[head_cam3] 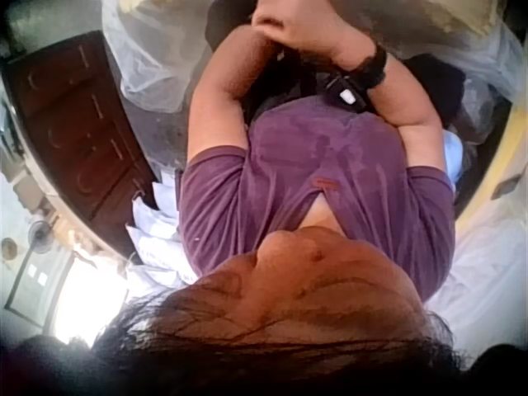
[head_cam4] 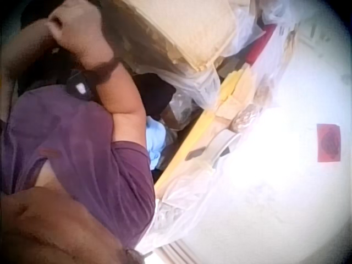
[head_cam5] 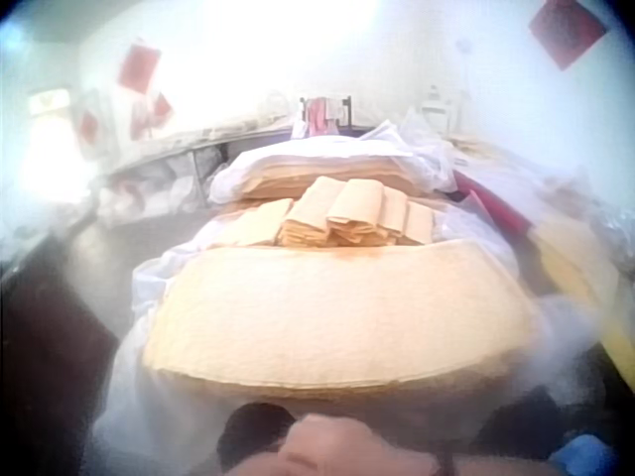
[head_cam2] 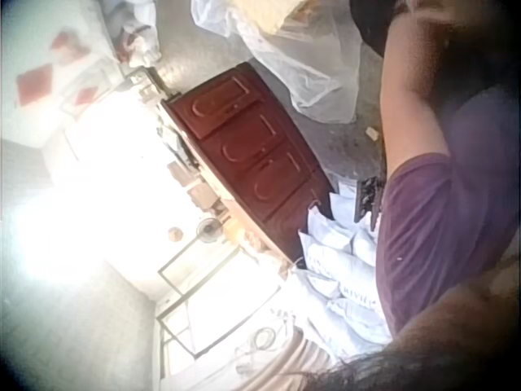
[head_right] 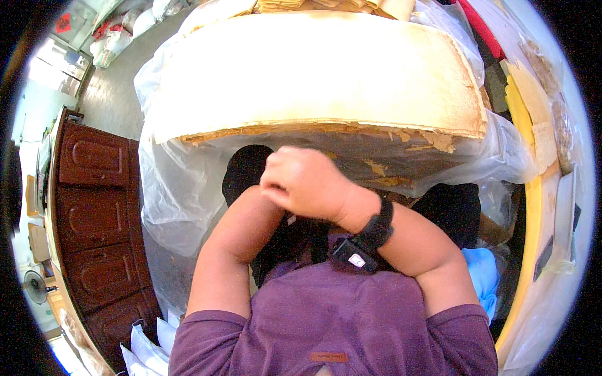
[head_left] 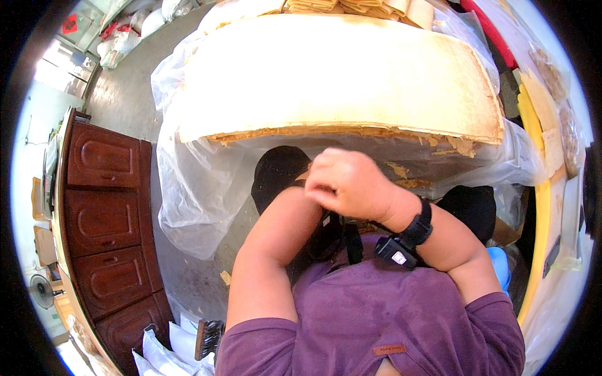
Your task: The person sorts and stacks large yellow paper sheets by hand, picking up individual sheets from a main pile and placing them onto different stacks on a table.
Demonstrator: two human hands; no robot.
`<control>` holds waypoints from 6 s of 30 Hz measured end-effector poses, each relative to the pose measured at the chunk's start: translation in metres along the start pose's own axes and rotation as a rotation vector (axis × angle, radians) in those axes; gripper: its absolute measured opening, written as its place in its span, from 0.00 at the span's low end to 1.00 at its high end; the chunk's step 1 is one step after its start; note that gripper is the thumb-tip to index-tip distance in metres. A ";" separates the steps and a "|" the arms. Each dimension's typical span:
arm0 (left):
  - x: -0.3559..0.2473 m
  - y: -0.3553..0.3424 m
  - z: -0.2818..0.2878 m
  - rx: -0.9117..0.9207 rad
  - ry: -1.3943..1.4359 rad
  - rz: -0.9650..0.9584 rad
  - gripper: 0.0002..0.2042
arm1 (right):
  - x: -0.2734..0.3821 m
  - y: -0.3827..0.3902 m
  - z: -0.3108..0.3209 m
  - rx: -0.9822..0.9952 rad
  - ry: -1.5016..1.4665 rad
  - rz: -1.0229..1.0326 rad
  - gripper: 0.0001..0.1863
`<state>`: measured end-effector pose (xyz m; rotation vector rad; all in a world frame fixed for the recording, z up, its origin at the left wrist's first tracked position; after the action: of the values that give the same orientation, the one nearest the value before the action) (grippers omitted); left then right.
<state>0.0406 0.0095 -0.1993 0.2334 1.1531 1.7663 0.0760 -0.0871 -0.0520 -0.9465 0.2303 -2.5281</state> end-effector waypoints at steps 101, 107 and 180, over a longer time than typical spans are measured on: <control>0.074 0.194 0.028 -1.256 1.382 -0.040 0.24 | -0.088 0.216 0.147 -1.004 -1.017 -1.049 0.26; 0.083 0.204 0.045 -1.223 1.002 0.117 0.27 | -0.079 0.208 0.148 -0.860 0.028 -1.161 0.19; -0.253 0.033 0.147 -1.153 -0.153 -0.662 0.07 | -0.072 0.217 0.182 -0.934 0.352 -0.821 0.10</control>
<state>0.2370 -0.1081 -0.0133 -0.6250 -0.0481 1.4909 0.3171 -0.2497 -0.0213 -1.0118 1.4976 -3.3820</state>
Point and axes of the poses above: each hand's wrist, its own y-axis away from the middle knuckle, its own z-axis out of the back of the hand, x = y × z, the point moved 1 cm from there along -y, towards the middle knuckle, and after that the axes turned 13 degrees about x, right-handed, at the moved point
